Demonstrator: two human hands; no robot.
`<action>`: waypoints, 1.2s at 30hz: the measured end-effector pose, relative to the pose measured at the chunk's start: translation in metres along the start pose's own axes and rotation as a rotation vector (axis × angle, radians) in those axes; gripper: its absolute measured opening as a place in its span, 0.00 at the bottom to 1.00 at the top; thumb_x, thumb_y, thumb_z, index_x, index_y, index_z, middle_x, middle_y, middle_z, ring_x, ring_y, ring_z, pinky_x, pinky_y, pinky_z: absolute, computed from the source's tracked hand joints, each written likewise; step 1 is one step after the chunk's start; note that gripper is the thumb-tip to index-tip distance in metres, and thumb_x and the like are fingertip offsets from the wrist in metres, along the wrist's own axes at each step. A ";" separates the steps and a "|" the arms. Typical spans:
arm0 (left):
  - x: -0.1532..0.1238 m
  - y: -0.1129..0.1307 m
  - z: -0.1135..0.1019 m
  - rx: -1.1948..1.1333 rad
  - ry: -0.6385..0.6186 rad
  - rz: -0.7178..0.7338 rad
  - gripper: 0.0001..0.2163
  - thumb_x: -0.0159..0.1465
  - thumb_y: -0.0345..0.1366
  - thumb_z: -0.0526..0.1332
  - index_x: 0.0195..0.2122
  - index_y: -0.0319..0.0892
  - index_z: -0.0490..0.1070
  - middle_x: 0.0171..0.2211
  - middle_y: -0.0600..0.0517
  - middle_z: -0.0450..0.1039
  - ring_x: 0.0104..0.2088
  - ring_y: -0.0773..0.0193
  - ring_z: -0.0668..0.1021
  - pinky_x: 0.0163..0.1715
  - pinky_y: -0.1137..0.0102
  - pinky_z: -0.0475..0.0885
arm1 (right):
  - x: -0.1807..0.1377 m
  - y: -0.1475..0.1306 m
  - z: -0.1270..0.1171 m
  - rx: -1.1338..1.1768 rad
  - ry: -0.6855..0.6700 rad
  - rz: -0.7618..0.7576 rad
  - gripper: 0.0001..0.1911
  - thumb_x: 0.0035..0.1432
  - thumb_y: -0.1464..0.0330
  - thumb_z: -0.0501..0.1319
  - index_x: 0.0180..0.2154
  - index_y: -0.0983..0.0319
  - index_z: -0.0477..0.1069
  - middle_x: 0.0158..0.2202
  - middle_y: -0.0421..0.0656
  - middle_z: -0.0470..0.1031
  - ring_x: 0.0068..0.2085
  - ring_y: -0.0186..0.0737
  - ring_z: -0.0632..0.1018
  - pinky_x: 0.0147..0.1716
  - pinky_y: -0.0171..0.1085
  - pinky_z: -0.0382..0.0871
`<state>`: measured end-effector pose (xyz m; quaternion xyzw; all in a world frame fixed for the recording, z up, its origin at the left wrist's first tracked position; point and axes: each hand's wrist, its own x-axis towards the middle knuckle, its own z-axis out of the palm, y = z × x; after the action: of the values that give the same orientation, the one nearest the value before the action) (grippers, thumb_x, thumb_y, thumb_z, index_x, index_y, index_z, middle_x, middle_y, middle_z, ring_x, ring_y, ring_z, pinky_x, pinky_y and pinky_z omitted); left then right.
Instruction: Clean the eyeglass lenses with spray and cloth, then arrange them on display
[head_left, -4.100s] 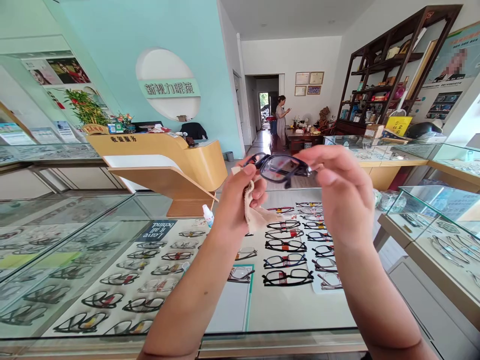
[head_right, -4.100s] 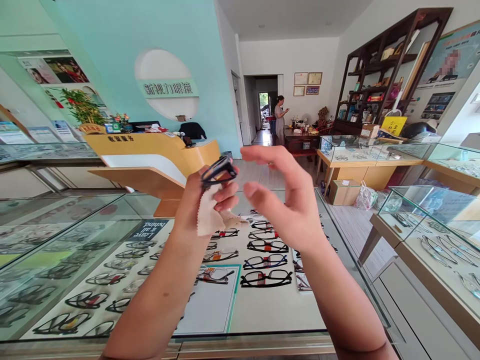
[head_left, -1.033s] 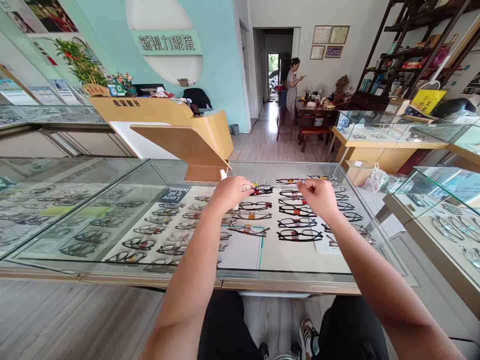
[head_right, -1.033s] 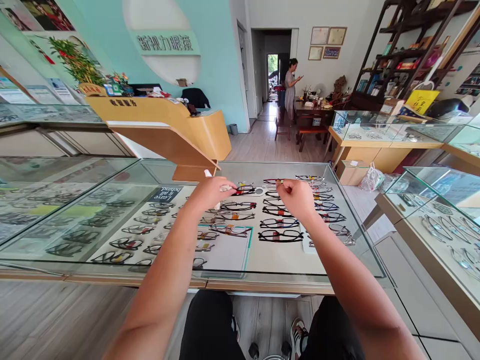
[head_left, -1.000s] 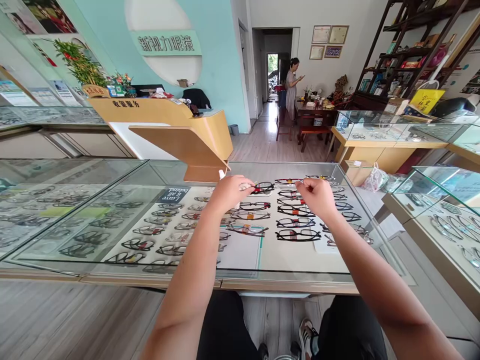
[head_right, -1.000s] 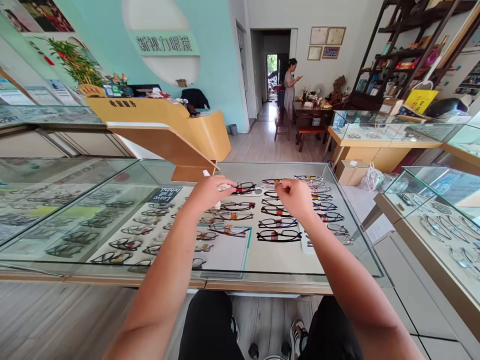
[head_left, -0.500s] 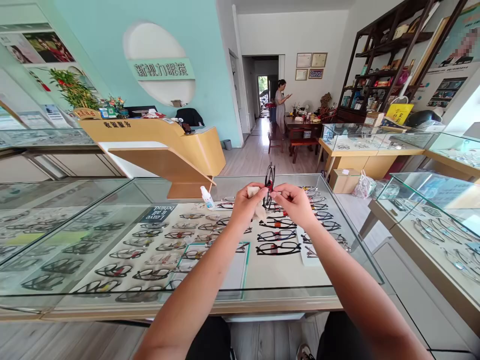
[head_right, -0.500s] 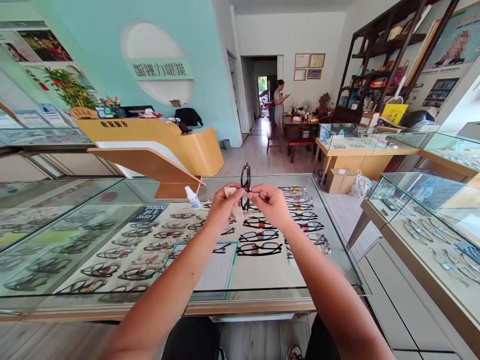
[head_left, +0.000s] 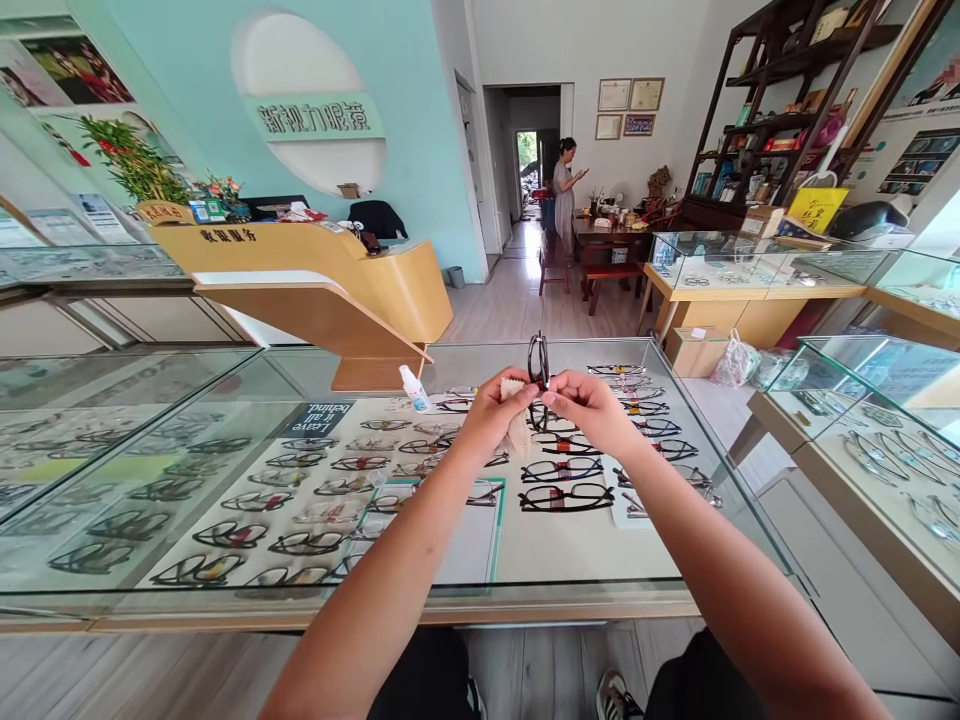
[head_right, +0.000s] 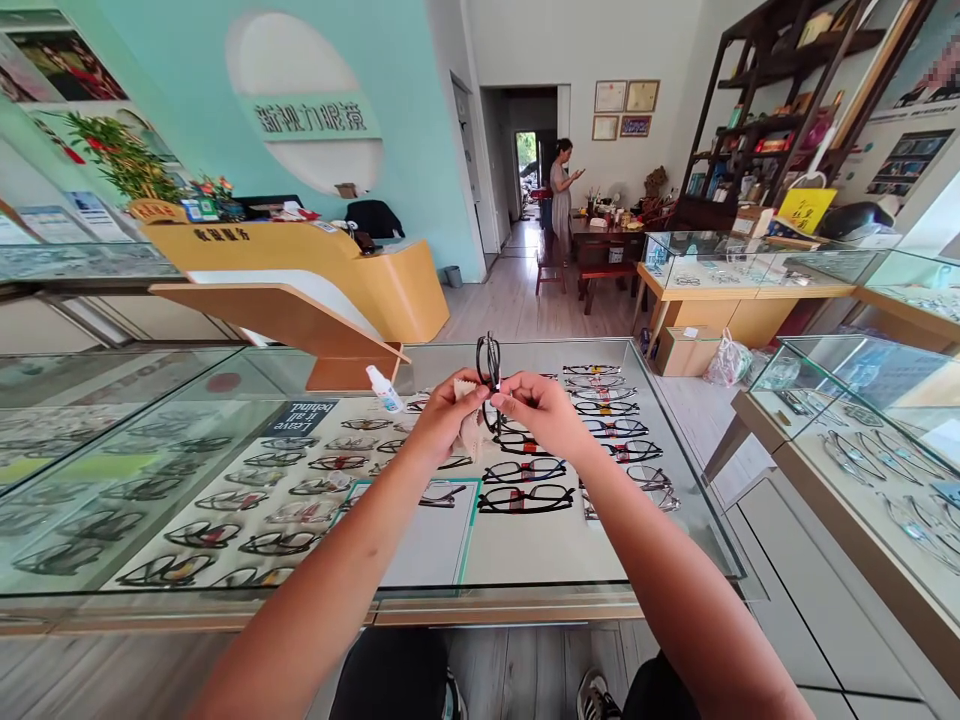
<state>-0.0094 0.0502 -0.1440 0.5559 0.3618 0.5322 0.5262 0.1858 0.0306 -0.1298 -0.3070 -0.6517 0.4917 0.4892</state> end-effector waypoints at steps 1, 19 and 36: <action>0.000 0.000 0.001 -0.007 -0.009 -0.005 0.25 0.53 0.57 0.80 0.38 0.44 0.77 0.28 0.58 0.70 0.25 0.71 0.67 0.25 0.73 0.64 | 0.000 -0.001 0.000 0.012 -0.006 0.001 0.28 0.60 0.41 0.72 0.38 0.59 0.73 0.26 0.33 0.62 0.27 0.32 0.56 0.28 0.38 0.47; 0.001 0.003 -0.003 0.359 0.008 0.159 0.21 0.61 0.54 0.74 0.47 0.44 0.81 0.36 0.52 0.79 0.35 0.63 0.75 0.36 0.71 0.69 | 0.004 0.005 -0.009 -0.181 0.175 -0.026 0.27 0.59 0.41 0.71 0.35 0.58 0.72 0.21 0.29 0.55 0.25 0.32 0.55 0.27 0.38 0.46; -0.003 0.000 0.002 0.454 0.009 0.195 0.18 0.64 0.52 0.72 0.47 0.44 0.83 0.40 0.50 0.84 0.36 0.60 0.79 0.39 0.69 0.72 | -0.001 0.002 -0.024 -0.872 0.678 -0.321 0.29 0.65 0.50 0.68 0.58 0.57 0.64 0.58 0.54 0.76 0.55 0.55 0.79 0.51 0.52 0.76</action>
<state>-0.0076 0.0468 -0.1443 0.6899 0.4191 0.4877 0.3324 0.2086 0.0387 -0.1309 -0.5181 -0.6394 -0.0290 0.5674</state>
